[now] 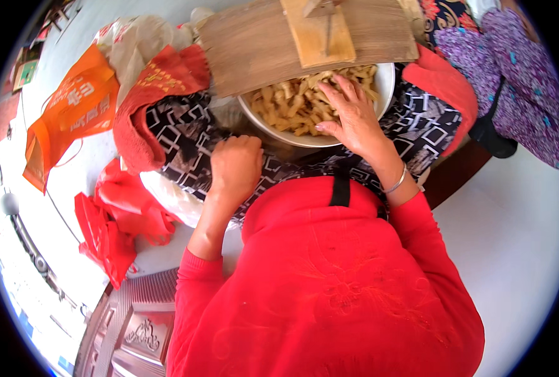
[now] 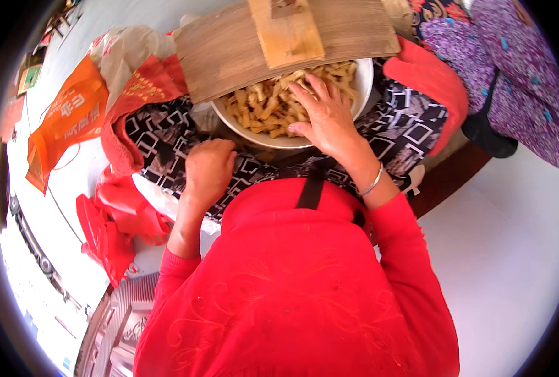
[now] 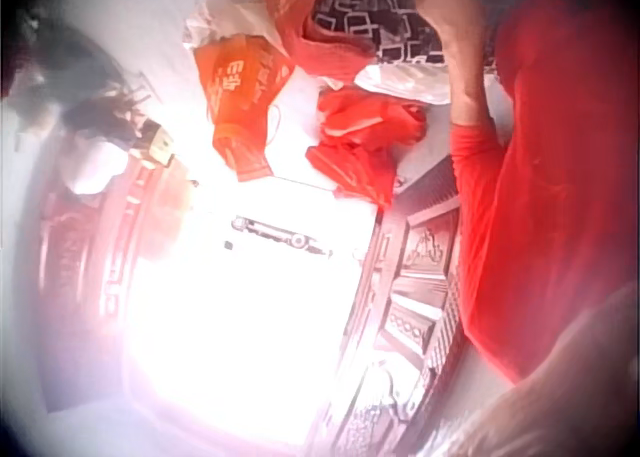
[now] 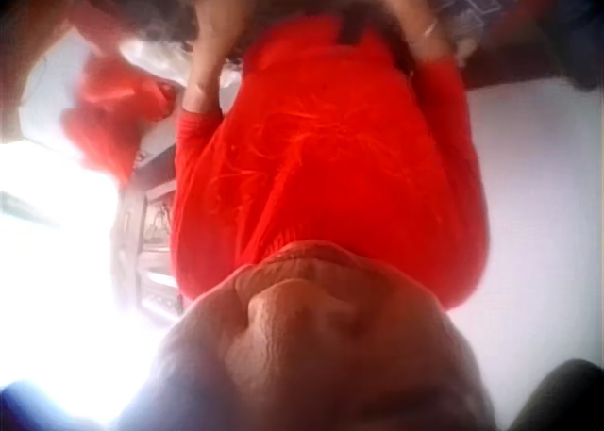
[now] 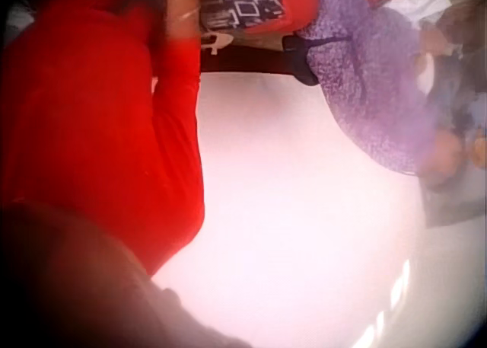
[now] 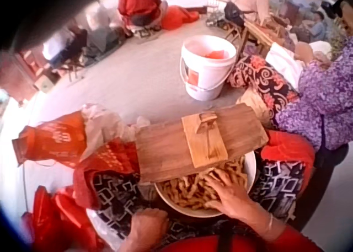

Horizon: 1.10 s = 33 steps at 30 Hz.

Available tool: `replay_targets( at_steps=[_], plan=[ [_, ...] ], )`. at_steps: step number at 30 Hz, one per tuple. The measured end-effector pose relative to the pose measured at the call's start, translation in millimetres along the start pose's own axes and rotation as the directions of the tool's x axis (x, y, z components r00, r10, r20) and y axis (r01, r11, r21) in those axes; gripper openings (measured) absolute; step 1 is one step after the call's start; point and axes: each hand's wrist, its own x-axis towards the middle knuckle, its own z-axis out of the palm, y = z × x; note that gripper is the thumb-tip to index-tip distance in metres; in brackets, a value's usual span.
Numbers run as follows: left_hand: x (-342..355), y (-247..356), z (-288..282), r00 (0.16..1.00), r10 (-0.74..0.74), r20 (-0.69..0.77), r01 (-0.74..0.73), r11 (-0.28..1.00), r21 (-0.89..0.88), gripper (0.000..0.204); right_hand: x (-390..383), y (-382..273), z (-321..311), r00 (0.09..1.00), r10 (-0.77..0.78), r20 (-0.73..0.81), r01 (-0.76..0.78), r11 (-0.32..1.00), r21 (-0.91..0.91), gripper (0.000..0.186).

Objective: The person sits and uses their hands to peel or break apart yellow food pieces, placing them into a metal bowl while occasionally moving a wooden lid.

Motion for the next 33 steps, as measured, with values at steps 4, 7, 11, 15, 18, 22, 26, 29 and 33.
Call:
replay_targets(
  at_steps=[4,7,11,15,18,22,26,29,33],
  plan=[
    [-7,-9,38,0.99,0.086,0.116,-0.103,0.983,0.15,0.009,26,-11,28,0.939,0.071,0.336,0.005,0.975,-0.221,0.077],
    [8,-2,58,0.942,-0.033,0.333,-0.019,0.988,0.153,0.016,46,-8,40,0.931,0.076,0.356,0.026,0.962,-0.273,0.066],
    [35,-5,87,0.804,-0.218,0.553,0.143,0.974,0.175,0.024,69,3,51,0.941,0.102,0.321,-0.003,0.956,-0.294,0.056],
    [52,17,72,0.738,-0.249,0.627,0.26,0.963,0.077,0.046,63,6,46,0.957,0.049,0.286,0.012,0.978,-0.208,0.059],
    [53,6,111,0.867,-0.142,0.478,0.09,0.988,0.129,0.062,55,6,36,0.954,0.038,0.298,0.008,0.988,-0.154,0.062],
    [53,5,127,0.95,-0.137,0.279,0.093,0.982,0.167,0.079,25,0,20,0.965,-0.01,0.262,0.045,0.991,-0.129,0.058],
    [41,14,103,0.905,-0.233,0.356,0.199,0.971,0.131,0.052,-14,8,8,0.943,-0.322,-0.088,0.331,0.933,0.141,0.035],
    [8,30,73,0.958,-0.021,0.285,-0.011,0.994,0.109,0.021,-42,-5,-15,0.962,-0.27,0.05,0.212,0.845,0.49,0.032],
    [-29,75,17,0.982,0.077,0.174,0.006,0.901,-0.435,0.014,-65,-19,-21,0.917,-0.384,0.111,0.203,0.686,0.698,0.054]
  ],
)
